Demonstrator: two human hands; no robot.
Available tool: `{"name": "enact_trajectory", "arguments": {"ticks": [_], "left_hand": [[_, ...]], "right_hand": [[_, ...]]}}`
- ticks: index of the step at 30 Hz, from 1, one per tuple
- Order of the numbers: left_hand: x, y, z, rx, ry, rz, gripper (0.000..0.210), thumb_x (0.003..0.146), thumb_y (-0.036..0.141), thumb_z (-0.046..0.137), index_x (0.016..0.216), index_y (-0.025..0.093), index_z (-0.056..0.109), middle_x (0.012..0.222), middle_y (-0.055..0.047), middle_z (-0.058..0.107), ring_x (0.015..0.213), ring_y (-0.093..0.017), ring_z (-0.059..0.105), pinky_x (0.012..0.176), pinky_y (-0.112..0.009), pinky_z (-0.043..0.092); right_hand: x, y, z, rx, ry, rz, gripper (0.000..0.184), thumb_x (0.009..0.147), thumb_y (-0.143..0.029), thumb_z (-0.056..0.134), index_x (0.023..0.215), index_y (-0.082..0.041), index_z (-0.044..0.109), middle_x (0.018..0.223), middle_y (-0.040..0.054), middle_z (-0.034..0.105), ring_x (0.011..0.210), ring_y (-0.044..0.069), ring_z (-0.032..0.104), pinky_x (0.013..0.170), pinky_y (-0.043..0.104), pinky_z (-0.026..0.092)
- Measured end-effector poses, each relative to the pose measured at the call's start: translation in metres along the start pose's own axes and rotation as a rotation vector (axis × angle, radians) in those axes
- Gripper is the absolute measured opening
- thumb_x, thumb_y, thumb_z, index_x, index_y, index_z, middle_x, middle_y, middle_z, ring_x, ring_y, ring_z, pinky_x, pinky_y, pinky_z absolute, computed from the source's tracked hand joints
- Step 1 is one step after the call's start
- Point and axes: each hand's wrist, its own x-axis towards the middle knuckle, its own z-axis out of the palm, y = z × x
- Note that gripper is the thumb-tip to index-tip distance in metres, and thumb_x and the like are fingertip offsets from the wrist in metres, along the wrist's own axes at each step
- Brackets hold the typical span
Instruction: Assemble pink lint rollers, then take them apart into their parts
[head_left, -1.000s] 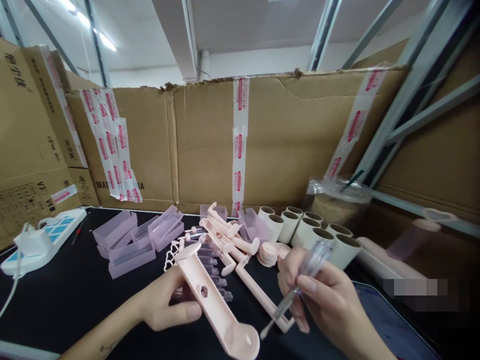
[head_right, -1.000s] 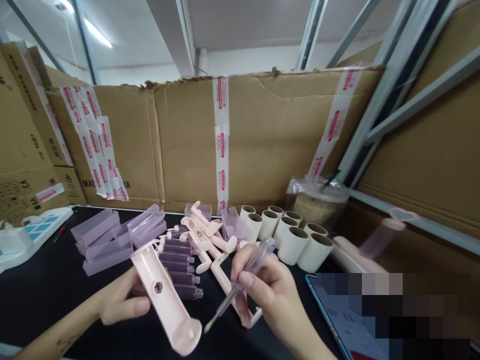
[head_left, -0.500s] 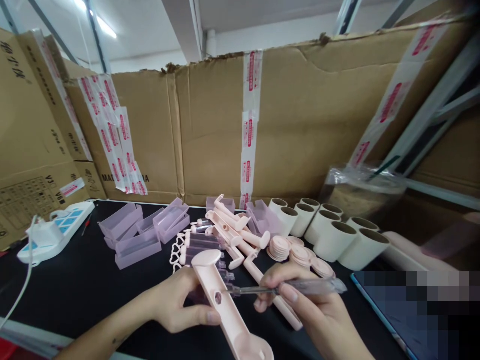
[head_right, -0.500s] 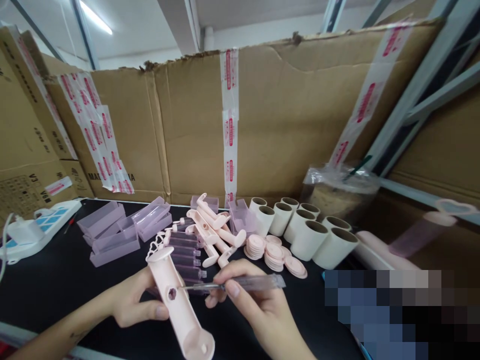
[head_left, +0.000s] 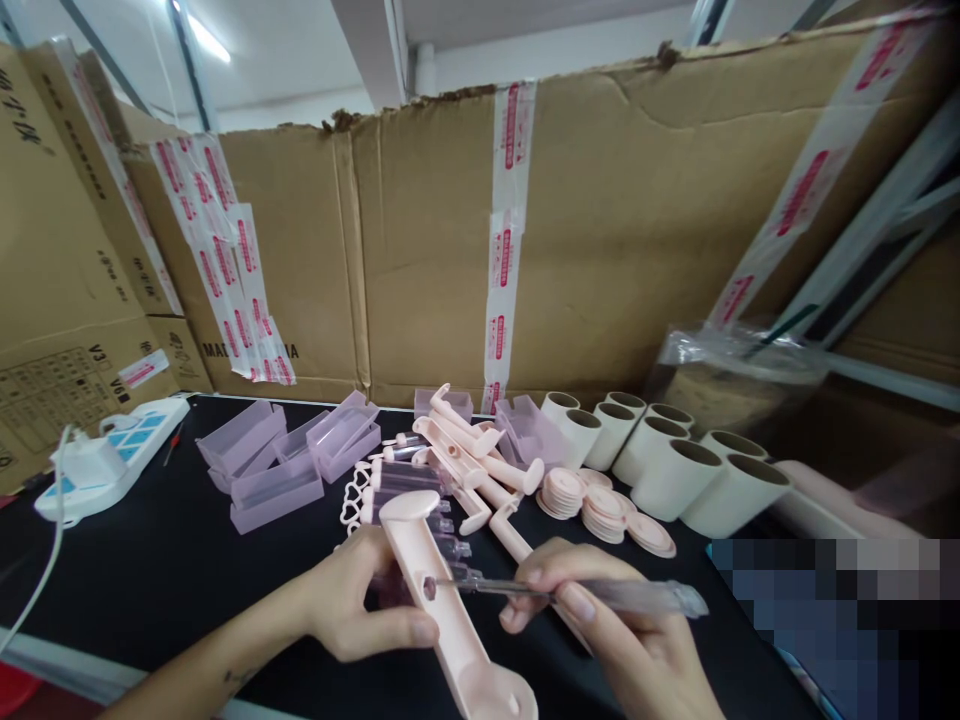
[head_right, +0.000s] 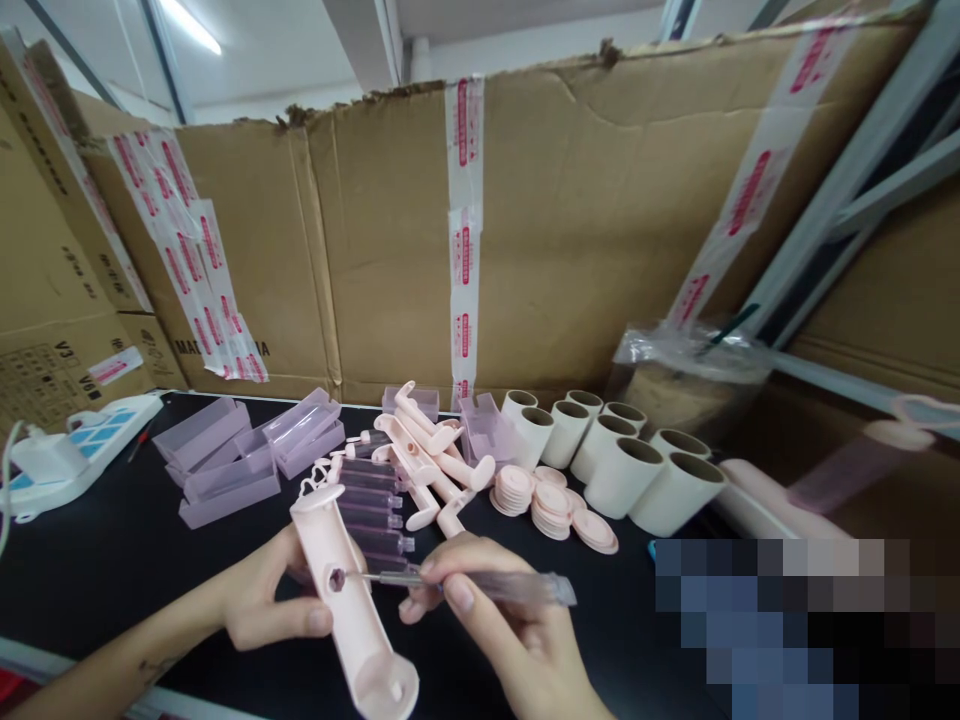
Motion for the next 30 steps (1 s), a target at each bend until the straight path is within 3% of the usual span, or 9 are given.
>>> {"name": "enact_trajectory", "arguments": {"ticks": [7, 12, 15, 18, 20, 22, 25, 28, 30], "left_hand": [[0.002, -0.006, 0.003, 0.013, 0.006, 0.002, 0.045, 0.073, 0.052, 0.062, 0.088, 0.01, 0.063, 0.074, -0.006, 0.062, 0.067, -0.016, 0.057, 0.062, -0.023, 0.046], [0.004, -0.004, 0.001, 0.069, 0.082, 0.013, 0.043, 0.075, 0.049, 0.061, 0.091, 0.009, 0.064, 0.083, -0.008, 0.065, 0.073, -0.018, 0.059, 0.068, -0.026, 0.047], [0.002, -0.004, -0.002, 0.143, 0.134, 0.001, 0.041, 0.074, 0.048, 0.062, 0.089, 0.01, 0.066, 0.08, -0.007, 0.065, 0.072, -0.018, 0.059, 0.066, -0.025, 0.047], [0.002, -0.004, -0.002, 0.256, 0.193, -0.02, 0.039, 0.073, 0.048, 0.063, 0.085, 0.011, 0.067, 0.074, -0.005, 0.066, 0.067, -0.016, 0.058, 0.062, -0.023, 0.046], [0.003, -0.004, 0.0, 0.334, 0.245, -0.024, 0.037, 0.074, 0.048, 0.062, 0.081, 0.012, 0.068, 0.067, -0.003, 0.064, 0.059, -0.013, 0.056, 0.056, -0.021, 0.043], [0.005, -0.003, 0.003, 0.405, 0.284, -0.02, 0.035, 0.075, 0.047, 0.06, 0.079, 0.013, 0.068, 0.063, -0.002, 0.063, 0.053, -0.011, 0.053, 0.051, -0.02, 0.04], [0.007, -0.003, 0.008, 0.517, 0.303, 0.007, 0.03, 0.076, 0.045, 0.06, 0.082, 0.016, 0.067, 0.067, -0.001, 0.065, 0.056, -0.012, 0.056, 0.057, -0.022, 0.043], [0.006, -0.006, 0.01, 0.591, 0.272, 0.05, 0.032, 0.071, 0.042, 0.064, 0.093, 0.018, 0.063, 0.077, -0.001, 0.066, 0.066, -0.016, 0.06, 0.066, -0.026, 0.048], [0.005, -0.01, 0.007, 0.647, 0.281, 0.083, 0.045, 0.068, 0.038, 0.065, 0.107, 0.018, 0.054, 0.088, -0.004, 0.065, 0.077, -0.019, 0.062, 0.074, -0.031, 0.05]], "right_hand": [[-0.004, 0.005, 0.013, 0.005, 0.044, 0.07, 0.011, 0.084, -0.026, 0.057, 0.086, -0.022, 0.067, 0.073, 0.0031, 0.068, 0.063, 0.017, 0.067, 0.063, 0.028, 0.055], [-0.001, 0.005, 0.009, -0.006, 0.064, -0.022, 0.012, 0.085, -0.026, 0.055, 0.088, -0.024, 0.066, 0.072, 0.0018, 0.064, 0.061, 0.016, 0.064, 0.061, 0.029, 0.053], [0.007, -0.008, -0.005, -0.041, 0.208, -0.164, 0.017, 0.086, -0.031, 0.052, 0.078, -0.025, 0.066, 0.07, 0.0006, 0.057, 0.058, 0.014, 0.058, 0.057, 0.026, 0.049], [0.011, -0.026, -0.013, -0.183, 0.384, -0.303, 0.015, 0.085, -0.03, 0.052, 0.076, -0.028, 0.064, 0.083, 0.0015, 0.055, 0.076, 0.016, 0.057, 0.071, 0.027, 0.048], [0.011, -0.033, -0.009, -0.391, 0.309, -0.325, 0.015, 0.084, -0.022, 0.053, 0.089, -0.032, 0.063, 0.087, 0.0016, 0.056, 0.08, 0.017, 0.057, 0.074, 0.029, 0.047], [0.009, -0.031, 0.001, -0.668, 0.078, -0.307, 0.025, 0.08, -0.02, 0.057, 0.102, -0.032, 0.061, 0.085, 0.0022, 0.059, 0.074, 0.018, 0.059, 0.066, 0.028, 0.047], [0.007, -0.014, 0.018, -0.999, -0.207, -0.269, 0.024, 0.077, -0.027, 0.063, 0.1, -0.023, 0.061, 0.088, 0.0055, 0.065, 0.071, 0.019, 0.062, 0.056, 0.027, 0.046], [0.007, -0.001, 0.021, -1.112, -0.278, -0.281, 0.012, 0.085, -0.023, 0.053, 0.093, -0.02, 0.061, 0.082, 0.005, 0.067, 0.065, 0.016, 0.063, 0.054, 0.024, 0.045], [0.014, -0.004, 0.014, -1.096, -0.253, -0.282, 0.013, 0.086, -0.02, 0.049, 0.092, -0.021, 0.06, 0.082, 0.0047, 0.068, 0.067, 0.015, 0.063, 0.057, 0.024, 0.045]]}}
